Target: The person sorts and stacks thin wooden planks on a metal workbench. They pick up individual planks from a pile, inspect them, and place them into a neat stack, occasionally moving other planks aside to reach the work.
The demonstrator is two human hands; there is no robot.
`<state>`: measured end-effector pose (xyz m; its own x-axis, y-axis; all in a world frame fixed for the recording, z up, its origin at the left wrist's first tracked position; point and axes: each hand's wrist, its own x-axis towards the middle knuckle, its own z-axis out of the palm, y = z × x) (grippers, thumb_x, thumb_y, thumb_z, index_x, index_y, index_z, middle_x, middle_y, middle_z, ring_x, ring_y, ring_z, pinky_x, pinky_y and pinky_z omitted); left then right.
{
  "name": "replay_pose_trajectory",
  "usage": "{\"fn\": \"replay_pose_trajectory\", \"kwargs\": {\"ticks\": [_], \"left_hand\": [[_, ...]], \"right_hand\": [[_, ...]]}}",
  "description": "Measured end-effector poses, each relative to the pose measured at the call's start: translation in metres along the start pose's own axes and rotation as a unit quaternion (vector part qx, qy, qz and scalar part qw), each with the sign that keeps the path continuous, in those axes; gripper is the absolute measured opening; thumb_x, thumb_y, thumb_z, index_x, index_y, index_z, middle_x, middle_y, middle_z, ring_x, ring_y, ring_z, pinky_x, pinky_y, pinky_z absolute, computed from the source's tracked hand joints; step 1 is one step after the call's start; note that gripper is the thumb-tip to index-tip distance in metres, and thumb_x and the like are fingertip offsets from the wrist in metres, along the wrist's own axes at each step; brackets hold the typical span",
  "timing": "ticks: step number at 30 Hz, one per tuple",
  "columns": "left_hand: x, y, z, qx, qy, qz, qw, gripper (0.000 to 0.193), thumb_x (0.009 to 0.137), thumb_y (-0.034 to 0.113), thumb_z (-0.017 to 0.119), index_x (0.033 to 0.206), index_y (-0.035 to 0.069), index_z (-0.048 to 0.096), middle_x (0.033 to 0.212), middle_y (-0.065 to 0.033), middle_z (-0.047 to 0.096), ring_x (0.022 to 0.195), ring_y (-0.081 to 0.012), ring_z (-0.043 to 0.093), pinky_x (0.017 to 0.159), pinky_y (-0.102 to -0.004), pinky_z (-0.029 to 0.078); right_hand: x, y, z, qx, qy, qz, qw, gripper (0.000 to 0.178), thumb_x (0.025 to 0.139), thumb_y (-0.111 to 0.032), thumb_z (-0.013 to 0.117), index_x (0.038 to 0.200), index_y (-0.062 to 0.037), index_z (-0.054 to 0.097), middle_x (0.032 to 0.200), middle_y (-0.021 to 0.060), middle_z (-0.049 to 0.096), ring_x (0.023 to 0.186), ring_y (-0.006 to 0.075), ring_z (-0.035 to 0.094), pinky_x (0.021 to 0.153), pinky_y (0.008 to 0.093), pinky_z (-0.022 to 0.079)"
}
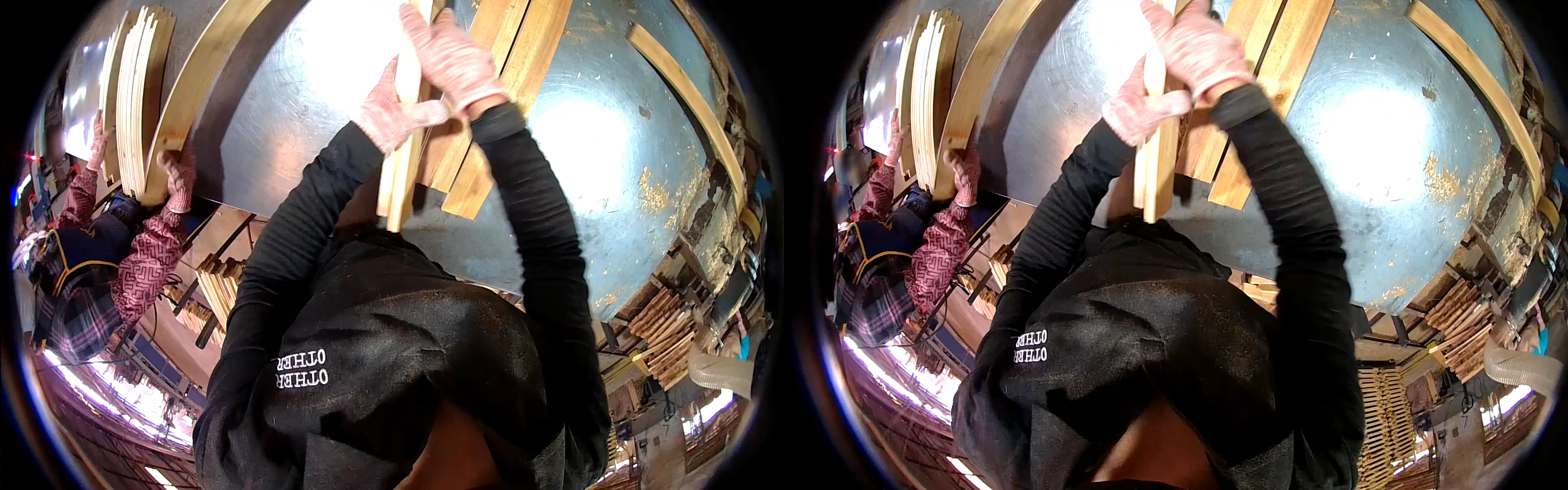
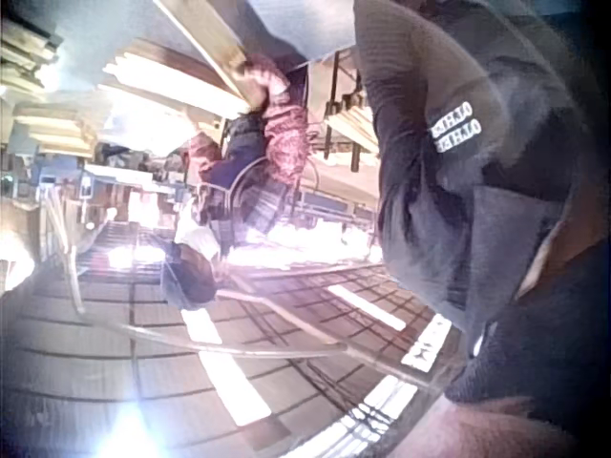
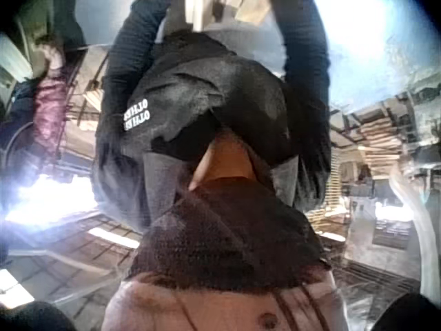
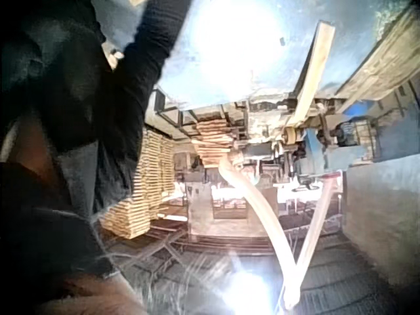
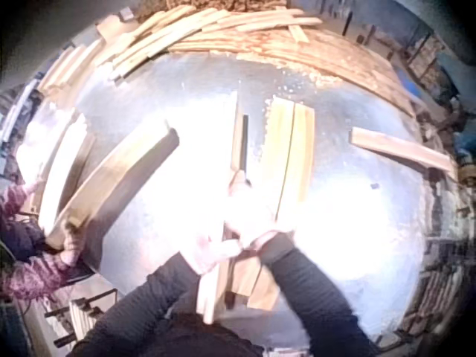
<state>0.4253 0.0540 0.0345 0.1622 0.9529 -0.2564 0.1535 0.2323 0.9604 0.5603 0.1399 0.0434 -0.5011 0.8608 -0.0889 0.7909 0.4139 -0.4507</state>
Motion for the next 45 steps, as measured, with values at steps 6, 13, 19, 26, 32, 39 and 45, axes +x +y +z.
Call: {"fn": "replay_pose_trajectory", "kwargs": {"ticks": [6, 13, 19, 26, 32, 39, 45], "left_hand": [[-0.006, -0.026, -0.038, -0.226, 0.105, -0.165, 0.954, 0.054, 0.089, 0.031, 0.064, 0.13, 0.002, 0.045, 0.1, -0.0182, 0.058, 0.077, -0.0248, 0.058, 0.067, -0.0333, 0.054], [-0.036, -0.031, -0.082, -0.09, 0.132, -0.18, 0.971, 0.058, 0.077, -0.004, 0.069, 0.13, -0.002, 0.045, 0.096, -0.0105, 0.062, 0.081, -0.0162, 0.061, 0.071, -0.0303, 0.054], [-0.036, -0.036, -0.084, -0.152, 0.096, -0.11, 0.977, 0.053, 0.086, 0.013, 0.072, 0.131, -0.002, 0.048, 0.106, -0.0092, 0.065, 0.094, -0.0174, 0.063, 0.081, -0.0299, 0.054], [-0.023, -0.086, -0.06, -0.114, 0.095, -0.158, 0.976, 0.045, 0.087, 0.02, 0.073, 0.123, -0.001, 0.056, 0.105, -0.0094, 0.067, 0.094, -0.0181, 0.064, 0.084, -0.0316, 0.053], [-0.044, -0.033, -0.081, -0.29, 0.084, -0.152, 0.941, 0.048, 0.082, 0.023, 0.078, 0.12, 0.002, 0.057, 0.1, -0.007, 0.066, 0.087, -0.0166, 0.064, 0.08, -0.0306, 0.053], [-0.041, -0.051, -0.115, -0.214, 0.11, -0.139, 0.961, 0.048, 0.078, 0.009, 0.08, 0.118, -0.002, 0.055, 0.095, -0.0087, 0.067, 0.081, -0.0184, 0.064, 0.074, -0.03, 0.054], [-0.04, -0.069, -0.094, -0.155, 0.13, -0.108, 0.973, 0.051, 0.083, 0.013, 0.076, 0.125, 0.0, 0.051, 0.102, -0.0087, 0.064, 0.09, -0.0171, 0.063, 0.078, -0.0309, 0.054]], "right_hand": [[-0.068, -0.009, 0.026, -0.037, 0.198, 0.213, 0.956, 0.103, 0.078, -0.066, 0.066, 0.146, 0.0033, 0.03, 0.147, 0.0262, 0.036, 0.136, 0.039, 0.036, 0.112, 0.0469, 0.029], [-0.091, 0.013, 0.029, 0.559, 0.209, 0.21, 0.774, 0.058, 0.097, -0.033, 0.053, 0.142, 0.0013, 0.037, 0.136, 0.0172, 0.051, 0.122, 0.0264, 0.052, 0.1, 0.0392, 0.045], [-0.083, -0.034, 0.041, 0.807, 0.228, 0.222, 0.497, 0.043, 0.103, -0.031, 0.043, 0.132, -0.0012, 0.051, 0.124, 0.0117, 0.06, 0.113, 0.0222, 0.057, 0.094, 0.0341, 0.049], [-0.035, -0.057, 0.06, 0.588, 0.203, 0.212, 0.753, 0.04, 0.092, -0.023, 0.064, 0.124, -0.0003, 0.056, 0.107, 0.0129, 0.068, 0.094, 0.0212, 0.065, 0.082, 0.0315, 0.051], [-0.037, -0.074, 0.044, 0.132, 0.195, 0.239, 0.942, 0.068, 0.086, -0.047, 0.063, 0.133, 0.0008, 0.048, 0.122, 0.0244, 0.06, 0.115, 0.0361, 0.056, 0.099, 0.0441, 0.043], [-0.061, -0.009, 0.053, -0.07, 0.07, 0.327, 0.94, 0.086, 0.078, -0.033, 0.073, 0.147, -0.0026, 0.032, 0.133, 0.023, 0.051, 0.119, 0.0306, 0.053, 0.098, 0.0396, 0.045], [-0.085, -0.05, 0.008, 0.573, 0.096, 0.167, 0.796, 0.069, 0.09, -0.023, 0.064, 0.147, -0.0012, 0.032, 0.127, 0.0175, 0.058, 0.108, 0.0244, 0.06, 0.092, 0.0377, 0.051]]}}
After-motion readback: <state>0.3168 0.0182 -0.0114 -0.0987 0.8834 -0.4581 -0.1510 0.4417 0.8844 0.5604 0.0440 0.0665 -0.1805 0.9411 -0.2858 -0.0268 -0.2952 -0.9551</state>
